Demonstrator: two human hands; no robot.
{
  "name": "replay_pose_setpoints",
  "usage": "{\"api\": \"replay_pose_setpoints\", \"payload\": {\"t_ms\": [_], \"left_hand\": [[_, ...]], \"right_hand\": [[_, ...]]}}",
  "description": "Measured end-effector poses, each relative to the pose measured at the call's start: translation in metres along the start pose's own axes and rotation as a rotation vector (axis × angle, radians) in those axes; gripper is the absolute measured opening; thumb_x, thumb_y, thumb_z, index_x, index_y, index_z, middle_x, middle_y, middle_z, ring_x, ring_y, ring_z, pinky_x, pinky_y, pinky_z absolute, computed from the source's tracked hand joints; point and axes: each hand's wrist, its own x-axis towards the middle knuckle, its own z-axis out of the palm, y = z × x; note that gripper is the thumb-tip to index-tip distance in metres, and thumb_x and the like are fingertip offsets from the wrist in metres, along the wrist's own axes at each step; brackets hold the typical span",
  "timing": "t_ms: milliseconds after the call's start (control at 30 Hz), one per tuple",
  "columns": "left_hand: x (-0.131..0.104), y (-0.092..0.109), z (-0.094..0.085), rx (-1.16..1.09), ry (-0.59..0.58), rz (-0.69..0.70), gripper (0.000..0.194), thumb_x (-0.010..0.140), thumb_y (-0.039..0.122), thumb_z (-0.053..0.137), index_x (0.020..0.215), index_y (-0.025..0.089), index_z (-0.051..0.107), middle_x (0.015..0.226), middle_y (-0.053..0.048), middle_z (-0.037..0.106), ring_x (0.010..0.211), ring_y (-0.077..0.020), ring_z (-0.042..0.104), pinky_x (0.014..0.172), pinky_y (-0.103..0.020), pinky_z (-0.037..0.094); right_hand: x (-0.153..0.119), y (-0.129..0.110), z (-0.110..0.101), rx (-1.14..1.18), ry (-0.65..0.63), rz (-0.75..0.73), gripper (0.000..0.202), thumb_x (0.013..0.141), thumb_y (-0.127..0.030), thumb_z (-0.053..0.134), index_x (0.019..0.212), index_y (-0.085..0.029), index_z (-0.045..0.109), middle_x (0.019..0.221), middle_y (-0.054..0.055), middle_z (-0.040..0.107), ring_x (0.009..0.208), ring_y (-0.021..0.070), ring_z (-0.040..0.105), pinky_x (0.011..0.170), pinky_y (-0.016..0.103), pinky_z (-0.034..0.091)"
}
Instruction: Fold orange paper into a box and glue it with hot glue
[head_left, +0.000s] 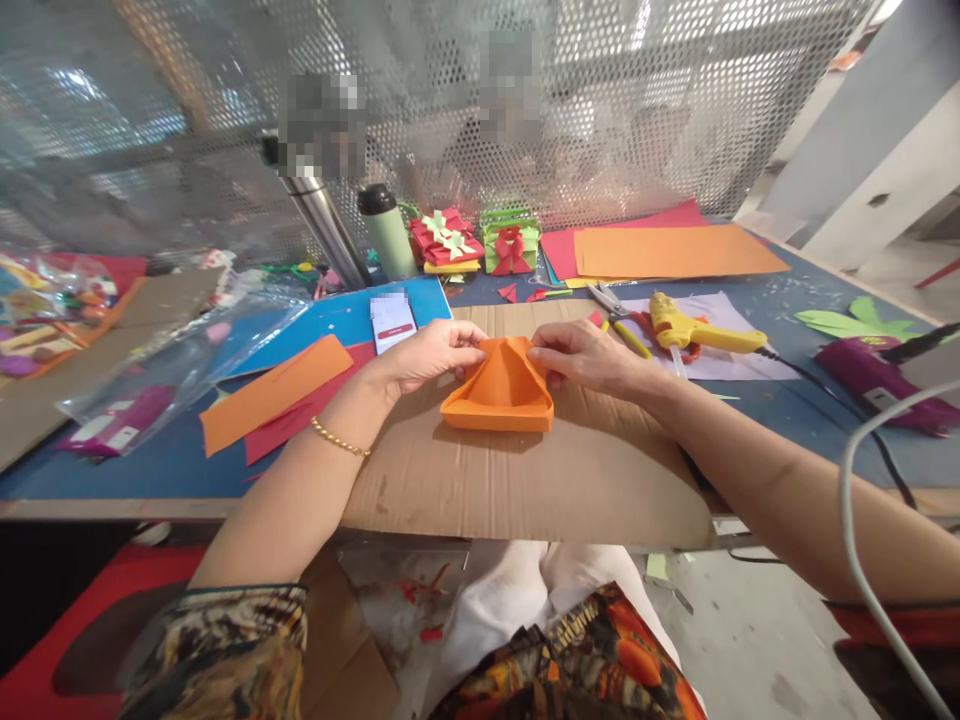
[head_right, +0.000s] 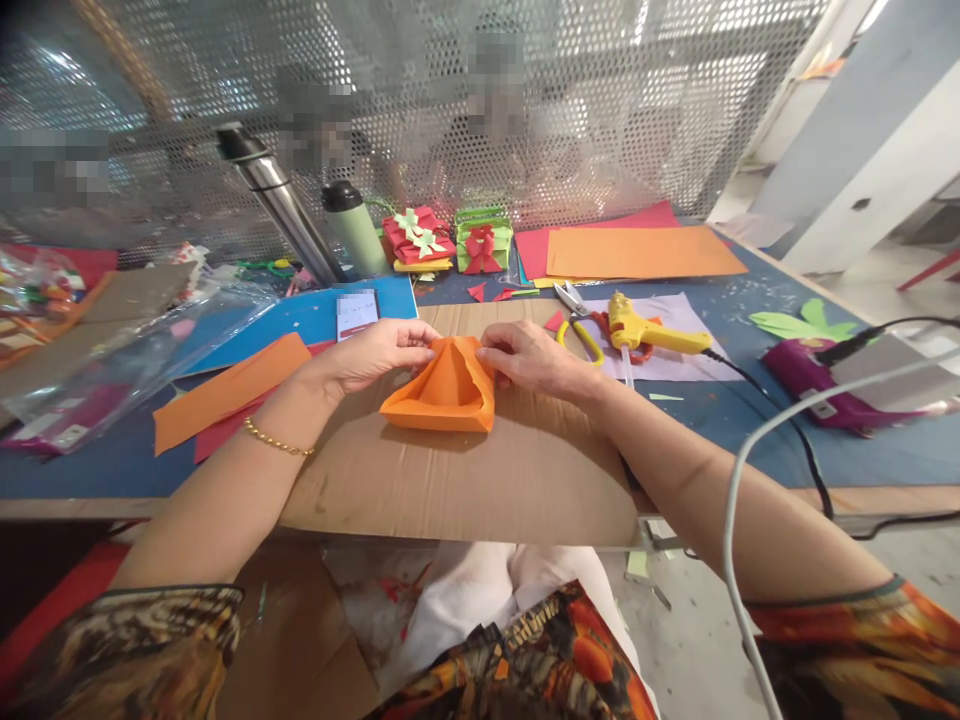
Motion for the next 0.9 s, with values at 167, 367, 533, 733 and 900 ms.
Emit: {"api": "replay_pose_setpoints", "payload": {"t_ms": [167, 367, 533, 733, 900], "left_hand": [[0.001, -0.002, 0.008, 0.149, 0.021, 0.082, 0.013, 0.081, 0.013, 0.063, 0.092, 0.014, 0.069, 0.084, -0.002, 0.068, 0.071, -0.0102, 0.059, 0.065, -0.022, 0.045], [0.003, -0.007, 0.011, 0.238, 0.003, 0.136, 0.019, 0.080, 0.020, 0.062, 0.097, 0.014, 0.069, 0.077, 0.000, 0.063, 0.067, -0.0109, 0.056, 0.060, -0.022, 0.040], [-0.001, -0.005, 0.011, 0.304, -0.027, 0.078, 0.031, 0.079, 0.023, 0.062, 0.109, 0.014, 0.068, 0.071, 0.003, 0.054, 0.059, -0.0102, 0.048, 0.052, -0.022, 0.033], [-0.006, 0.002, 0.008, 0.406, -0.085, 0.057, 0.037, 0.075, 0.023, 0.065, 0.110, 0.014, 0.069, 0.067, 0.004, 0.054, 0.056, -0.0115, 0.049, 0.051, -0.024, 0.033], [-0.010, 0.006, 0.009, 0.481, -0.122, 0.049, 0.041, 0.075, 0.025, 0.064, 0.114, 0.014, 0.068, 0.072, 0.002, 0.057, 0.060, -0.0122, 0.052, 0.053, -0.024, 0.036]], "right_hand": [[-0.001, 0.000, 0.000, -0.077, 0.014, 0.015, 0.033, 0.088, -0.038, 0.054, 0.060, -0.021, 0.045, 0.053, -0.002, 0.056, 0.051, 0.0104, 0.049, 0.054, 0.026, 0.035], [-0.002, -0.002, 0.000, 0.060, -0.010, 0.019, 0.052, 0.085, -0.063, 0.060, 0.058, -0.021, 0.046, 0.052, -0.001, 0.054, 0.048, 0.0108, 0.051, 0.050, 0.026, 0.035], [-0.003, -0.006, 0.002, 0.061, 0.046, 0.077, 0.054, 0.080, -0.068, 0.066, 0.058, -0.020, 0.051, 0.050, -0.002, 0.050, 0.047, 0.0100, 0.048, 0.048, 0.025, 0.033], [-0.002, -0.002, 0.004, 0.023, 0.030, 0.122, 0.043, 0.078, -0.058, 0.068, 0.064, -0.019, 0.059, 0.056, -0.002, 0.056, 0.051, 0.0107, 0.049, 0.048, 0.025, 0.036], [0.001, 0.002, 0.004, -0.179, 0.028, 0.054, 0.024, 0.081, -0.038, 0.062, 0.066, -0.019, 0.061, 0.060, 0.000, 0.062, 0.058, 0.0116, 0.052, 0.054, 0.026, 0.037]]}}
